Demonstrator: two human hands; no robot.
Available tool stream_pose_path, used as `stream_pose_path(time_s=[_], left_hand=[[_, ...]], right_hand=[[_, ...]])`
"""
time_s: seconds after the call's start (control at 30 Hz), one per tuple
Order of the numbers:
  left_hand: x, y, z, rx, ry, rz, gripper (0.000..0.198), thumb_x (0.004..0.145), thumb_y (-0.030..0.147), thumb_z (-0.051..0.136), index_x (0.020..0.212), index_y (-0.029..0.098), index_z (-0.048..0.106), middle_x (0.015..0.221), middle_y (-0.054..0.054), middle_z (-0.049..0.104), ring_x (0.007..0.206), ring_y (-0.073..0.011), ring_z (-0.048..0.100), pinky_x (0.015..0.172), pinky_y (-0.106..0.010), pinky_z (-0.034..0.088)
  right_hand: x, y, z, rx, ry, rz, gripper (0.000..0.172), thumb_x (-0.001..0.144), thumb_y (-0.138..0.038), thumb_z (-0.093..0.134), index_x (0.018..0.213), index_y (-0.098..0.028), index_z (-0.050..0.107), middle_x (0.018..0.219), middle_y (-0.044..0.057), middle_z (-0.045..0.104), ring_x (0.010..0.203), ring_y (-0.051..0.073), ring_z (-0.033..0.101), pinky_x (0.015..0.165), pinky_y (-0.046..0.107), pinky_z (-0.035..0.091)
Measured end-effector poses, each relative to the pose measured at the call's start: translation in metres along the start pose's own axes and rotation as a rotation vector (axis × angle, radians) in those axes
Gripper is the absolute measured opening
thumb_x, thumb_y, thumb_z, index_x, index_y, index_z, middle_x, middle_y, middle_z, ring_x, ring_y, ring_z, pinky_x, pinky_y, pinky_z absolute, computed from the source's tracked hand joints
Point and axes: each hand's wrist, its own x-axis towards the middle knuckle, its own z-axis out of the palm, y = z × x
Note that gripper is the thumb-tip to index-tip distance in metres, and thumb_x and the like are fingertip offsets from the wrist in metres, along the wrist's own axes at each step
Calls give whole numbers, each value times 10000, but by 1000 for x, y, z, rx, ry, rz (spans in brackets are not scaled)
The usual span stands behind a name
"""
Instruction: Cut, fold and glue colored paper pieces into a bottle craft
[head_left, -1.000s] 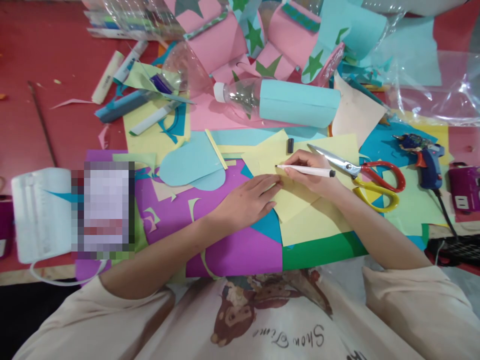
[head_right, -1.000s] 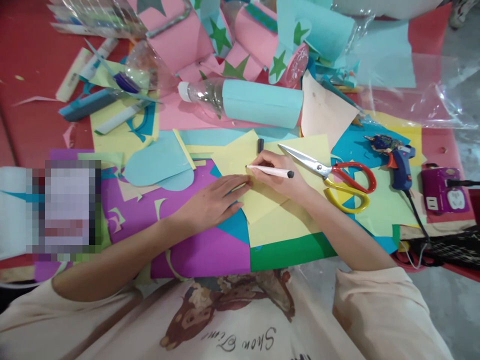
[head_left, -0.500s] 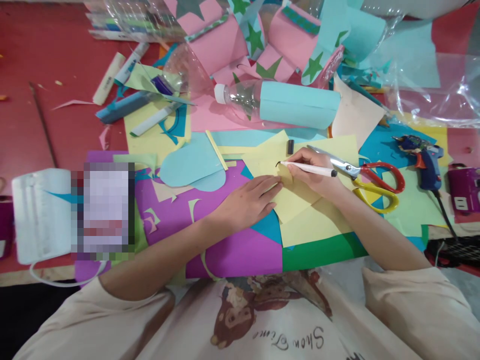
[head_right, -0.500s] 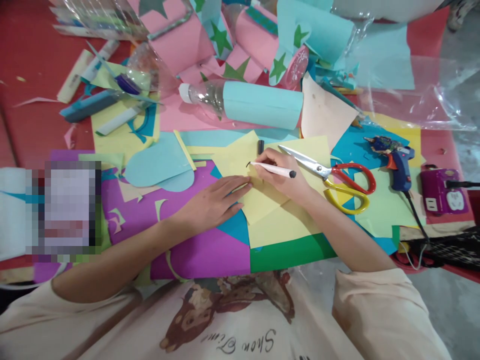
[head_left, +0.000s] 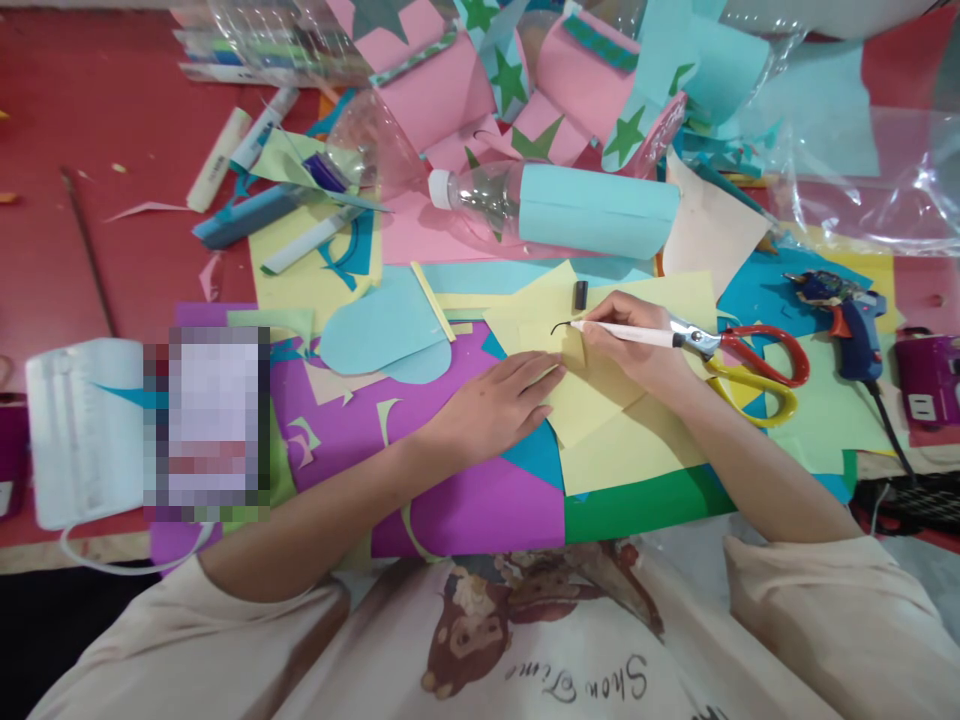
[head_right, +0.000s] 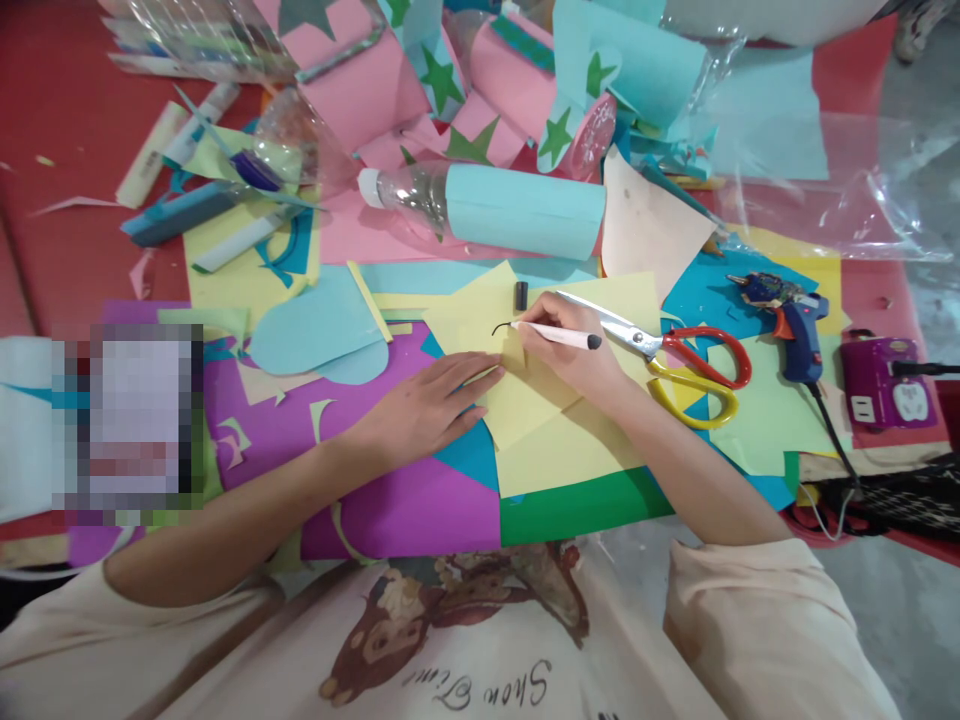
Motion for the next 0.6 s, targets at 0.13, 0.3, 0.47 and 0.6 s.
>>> stream_pose_path(time_s=[0.13,0.3,0.47,0.6], left_hand=[[0,0,-1,-4,12,2,335,976,249,409,1206,60,565,1239,-162,633,1179,-271,607,992,-401,544],[0,1,-1,-1,-9,-1,344,981,256,399,1220,69,562,1248,-162,630,1190,-267,601,999,-409,539],[0,0,0,-21,-4,-3,345,974,250,420,1226,60,560,1247,-174,626,1199,-274,594,1005,-416,533],[0,0,-1,-28,8,3,337,967,240,439,1215,51,565,1237,-176,628,1194,-279,596,1006,-411,533]], right_hand=[[0,-1,0,28,10,41,132,792,-261,613,710,-186,542,618,-33,564,547,87,462,516,240,335],[0,-1,-2,20,15,45,136,772,-238,606,679,-187,520,606,-31,554,542,84,451,501,238,323],[1,-2,-3,-21,30,54,134,752,-222,602,658,-188,513,574,-38,544,517,81,441,490,244,310],[1,-2,-4,-35,29,61,126,740,-204,595,647,-188,511,568,-40,544,512,79,439,486,246,303]])
